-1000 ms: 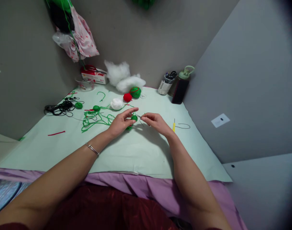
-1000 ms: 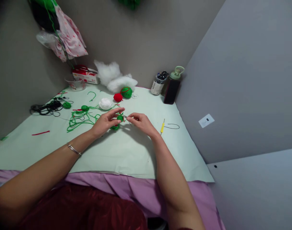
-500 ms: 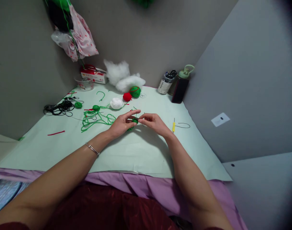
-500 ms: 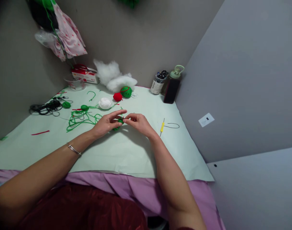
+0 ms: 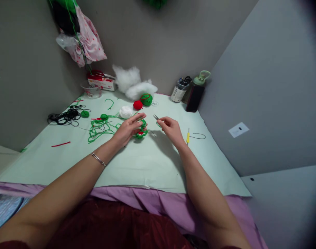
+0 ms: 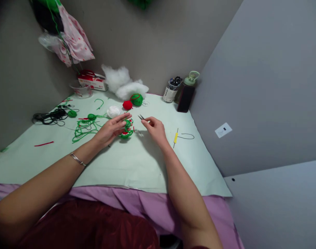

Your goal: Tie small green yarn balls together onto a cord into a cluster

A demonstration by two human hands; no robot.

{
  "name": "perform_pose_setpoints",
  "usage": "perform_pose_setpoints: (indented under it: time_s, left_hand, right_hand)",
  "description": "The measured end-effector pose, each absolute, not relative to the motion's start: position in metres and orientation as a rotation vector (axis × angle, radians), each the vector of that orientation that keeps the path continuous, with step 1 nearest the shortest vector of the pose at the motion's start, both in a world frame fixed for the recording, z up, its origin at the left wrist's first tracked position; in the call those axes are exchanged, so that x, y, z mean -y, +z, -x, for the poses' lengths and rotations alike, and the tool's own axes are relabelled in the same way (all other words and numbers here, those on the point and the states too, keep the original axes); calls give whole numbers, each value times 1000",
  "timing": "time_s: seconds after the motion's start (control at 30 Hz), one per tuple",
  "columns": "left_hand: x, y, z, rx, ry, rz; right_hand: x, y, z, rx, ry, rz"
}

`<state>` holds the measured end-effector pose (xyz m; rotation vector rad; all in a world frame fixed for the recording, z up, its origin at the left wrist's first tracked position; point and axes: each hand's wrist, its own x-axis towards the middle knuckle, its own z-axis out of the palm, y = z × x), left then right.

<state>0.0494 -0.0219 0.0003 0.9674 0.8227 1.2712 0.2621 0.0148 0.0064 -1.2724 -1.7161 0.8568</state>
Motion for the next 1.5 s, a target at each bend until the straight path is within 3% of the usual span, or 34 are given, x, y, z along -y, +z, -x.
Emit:
perform_pose_setpoints:
  time_s: [0.13, 0.23, 0.3, 0.47, 0.6, 0.9, 1.13, 1.33, 1.5]
  left_hand:
    - [17, 2, -44, -741, 1288, -783]
    - [15, 1, -42, -708, 1286, -730]
    - [15, 2, -43, -696, 1288, -720]
    - [20, 6, -46, -704, 1266, -707]
    - [21, 7, -48, -709, 1240, -729]
    - [19, -7, -52, -879, 1245, -882]
    - [18, -13, -52, -1095, 1293, -1217]
    - [23, -9, -58, -776, 1122, -1277]
    - [26, -11, -60, -701, 963, -1213]
  right_hand:
    - [-21, -5, -270, 1744, 439, 1601]
    - [-18, -6, -271, 1825, 326, 1544]
    - [-14, -4, -265, 1851, 422, 1388]
    - [0, 1, -243, 1885, 1057, 986]
    - [3, -2, -237, 1872, 1263, 931]
    - [-4, 15, -252, 1363, 1544, 822]
    - [-4, 17, -257, 1273, 1696, 693]
    - [-1, 17, -256, 1290, 1794, 628]
    - [-8, 15, -259, 1134, 1695, 678]
